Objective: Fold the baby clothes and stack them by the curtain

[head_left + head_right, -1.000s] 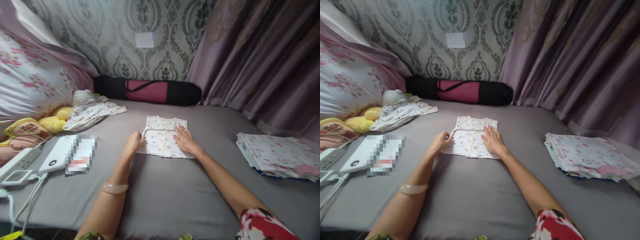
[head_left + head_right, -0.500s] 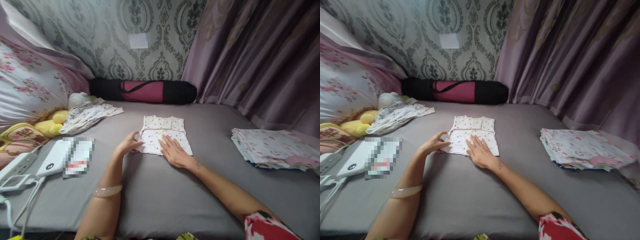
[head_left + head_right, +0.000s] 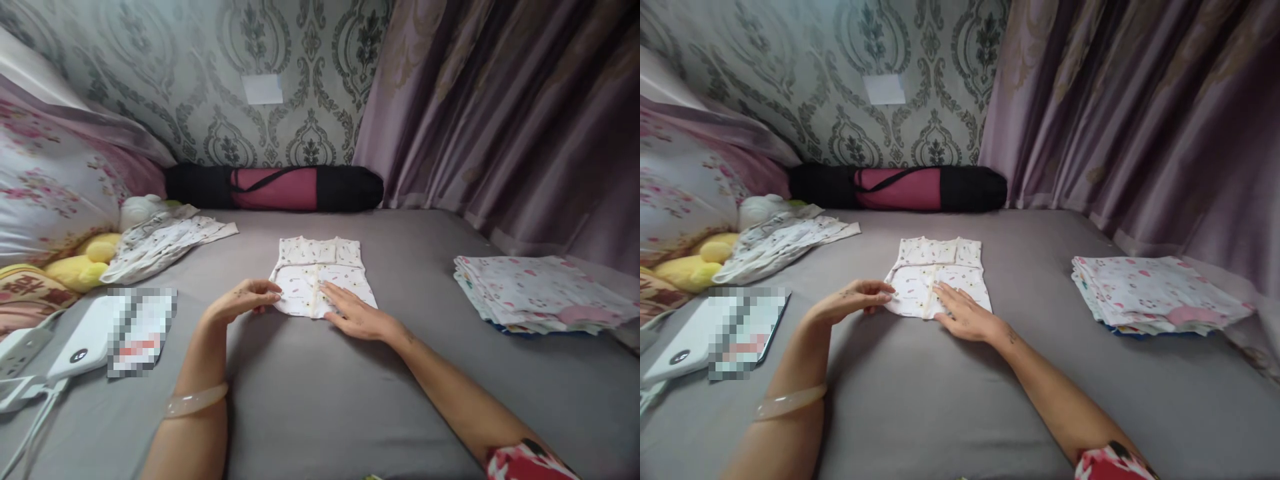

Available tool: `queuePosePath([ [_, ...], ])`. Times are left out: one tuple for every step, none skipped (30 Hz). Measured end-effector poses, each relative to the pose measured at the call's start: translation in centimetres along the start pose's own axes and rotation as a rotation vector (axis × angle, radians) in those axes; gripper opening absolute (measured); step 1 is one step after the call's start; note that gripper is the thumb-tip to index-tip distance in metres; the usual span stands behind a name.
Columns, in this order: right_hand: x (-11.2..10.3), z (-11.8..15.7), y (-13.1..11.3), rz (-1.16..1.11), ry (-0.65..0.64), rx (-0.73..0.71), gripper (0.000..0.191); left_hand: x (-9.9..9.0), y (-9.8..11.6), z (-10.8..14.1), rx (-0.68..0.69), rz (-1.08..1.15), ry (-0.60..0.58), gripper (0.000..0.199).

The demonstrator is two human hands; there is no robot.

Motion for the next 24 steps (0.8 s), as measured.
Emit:
queuePosePath([
  [-0.3,0.5,0.3,0.0,0.002,0.018,0.066,0.0,0.1,0.1,0.011,0.002,0.0,0.053],
  [-0.6,1.0,0.5,0.008,-0.008,0.031,0.066,0.1,0.3,0.2,0.024,0.009,-0.007,0.056],
  [-0.6,1.4,0.6,0.021,-0.027,0.033,0.063,0.3,0.4,0.3,0.038,0.018,-0.017,0.059],
  [-0.6,1.7,0.6,0.037,-0.052,0.026,0.06,0.4,0.6,0.5,0.054,0.027,-0.028,0.062],
  [-0.5,2.0,0.5,0.055,-0.074,0.014,0.058,0.6,0.8,0.6,0.07,0.031,-0.034,0.064],
  [-0.4,2.1,0.5,0.072,-0.088,0.002,0.056,0.6,0.9,0.7,0.085,0.027,-0.034,0.065],
  [-0.3,2.2,0.4,0.087,-0.094,-0.004,0.056,0.7,1.0,0.7,0.099,0.018,-0.025,0.064],
  [-0.3,2.2,0.4,0.098,-0.092,-0.006,0.055,0.6,1.1,0.7,0.113,0.004,-0.009,0.062],
  [-0.3,2.2,0.4,0.105,-0.087,-0.006,0.055,0.5,1.2,0.6,0.127,-0.011,0.015,0.059],
  [-0.3,2.2,0.4,0.11,-0.083,-0.008,0.055,0.4,1.4,0.5,0.144,-0.027,0.045,0.054],
  [-0.3,2.1,0.4,0.113,-0.079,-0.012,0.055,0.1,1.5,0.4,0.164,-0.041,0.084,0.049],
  [-0.3,2.1,0.4,0.117,-0.075,-0.017,0.054,-0.1,1.7,0.4,0.185,-0.052,0.125,0.043],
  [-0.4,2.1,0.4,0.123,-0.069,-0.021,0.054,-0.3,1.9,0.3,0.203,-0.061,0.162,0.039],
  [-0.5,2.1,0.4,0.13,-0.064,-0.024,0.054,-0.5,2.0,0.3,0.217,-0.069,0.197,0.037],
  [-0.5,2.1,0.4,0.136,-0.057,-0.027,0.053,-0.7,2.1,0.3,0.228,-0.08,0.229,0.037],
  [-0.6,2.1,0.5,0.143,-0.05,-0.03,0.053,-0.8,2.2,0.2,0.238,-0.095,0.263,0.037],
  [-0.6,2.1,0.5,0.153,-0.042,-0.032,0.053,-1.0,2.4,0.3,0.249,-0.116,0.302,0.038],
  [-0.6,2.1,0.5,0.166,-0.032,-0.035,0.052,-1.2,2.5,0.3,0.265,-0.141,0.345,0.038],
  [-0.6,2.1,0.4,0.185,-0.021,-0.041,0.052,-1.4,2.7,0.4,0.285,-0.166,0.389,0.039],
  [-0.7,2.0,0.4,0.209,-0.01,-0.047,0.051,-1.6,2.9,0.5,0.305,-0.186,0.426,0.039],
  [-0.7,1.9,0.3,0.237,0.001,-0.052,0.051,-1.7,3.0,0.6,0.321,-0.198,0.453,0.039],
  [-0.7,1.9,0.2,0.267,0.008,-0.055,0.051,-1.8,3.1,0.7,0.331,-0.198,0.468,0.04],
  [-0.8,1.8,0.1,0.294,0.012,-0.056,0.052,-1.8,3.2,0.8,0.338,-0.184,0.472,0.041],
  [-0.8,1.7,0.0,0.316,0.013,-0.055,0.053,-1.8,3.2,0.8,0.341,-0.158,0.468,0.041],
])
Point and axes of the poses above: each hand's wrist, its own z-axis away from the middle knuckle, its own x-axis out of the palm, y = z × x, the point moved 8 cm from there along -z, towards the middle knuckle, and after that the axes turned 15 degrees about -x, right-handed, at the moved point
